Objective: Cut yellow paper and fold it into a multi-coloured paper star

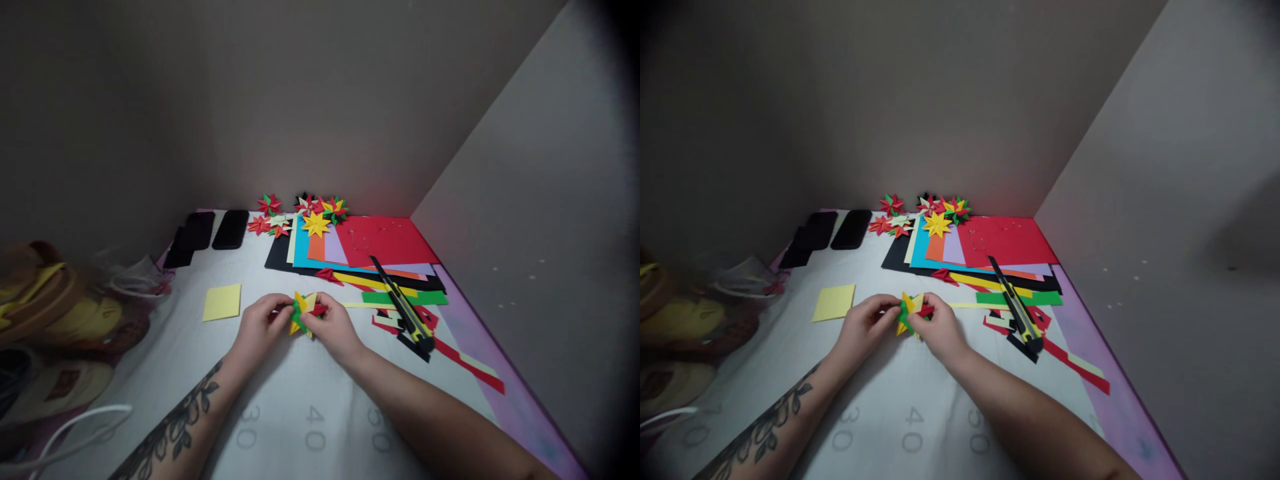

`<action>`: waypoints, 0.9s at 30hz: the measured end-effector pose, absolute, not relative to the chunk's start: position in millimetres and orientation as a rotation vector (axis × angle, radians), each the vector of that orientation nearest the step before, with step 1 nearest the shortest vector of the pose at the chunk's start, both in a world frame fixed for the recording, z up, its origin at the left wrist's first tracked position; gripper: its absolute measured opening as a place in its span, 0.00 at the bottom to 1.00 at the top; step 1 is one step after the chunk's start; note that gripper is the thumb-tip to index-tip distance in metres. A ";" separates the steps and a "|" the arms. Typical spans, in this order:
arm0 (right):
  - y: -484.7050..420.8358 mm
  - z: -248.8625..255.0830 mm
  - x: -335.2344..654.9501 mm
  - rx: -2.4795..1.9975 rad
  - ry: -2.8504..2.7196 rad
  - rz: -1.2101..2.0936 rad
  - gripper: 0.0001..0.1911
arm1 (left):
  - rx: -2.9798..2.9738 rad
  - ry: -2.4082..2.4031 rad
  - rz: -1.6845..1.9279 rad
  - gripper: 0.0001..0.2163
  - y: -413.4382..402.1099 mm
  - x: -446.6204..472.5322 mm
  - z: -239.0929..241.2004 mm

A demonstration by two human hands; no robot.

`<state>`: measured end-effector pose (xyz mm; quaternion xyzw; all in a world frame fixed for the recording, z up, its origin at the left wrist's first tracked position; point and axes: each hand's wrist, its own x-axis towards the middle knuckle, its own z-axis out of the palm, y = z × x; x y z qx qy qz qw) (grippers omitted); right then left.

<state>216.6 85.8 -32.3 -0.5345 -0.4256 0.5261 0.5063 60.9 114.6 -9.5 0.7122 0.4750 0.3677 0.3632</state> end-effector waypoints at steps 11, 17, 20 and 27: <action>84.3 -33.5 216.0 -1.328 -1.111 1.120 0.06 | 2.008 1.085 1.092 0.05 116.4 58.6 -18.3; 82.6 -30.2 216.0 -1.339 -1.155 1.054 0.04 | 1.994 1.096 1.036 0.05 116.8 59.5 -18.1; 81.6 -29.4 216.7 -1.342 -1.210 1.009 0.04 | 1.881 1.107 0.928 0.04 115.9 62.3 -12.6; 81.2 -29.4 216.7 -1.336 -1.250 1.009 0.06 | 1.822 1.143 0.850 0.01 114.8 63.4 -4.9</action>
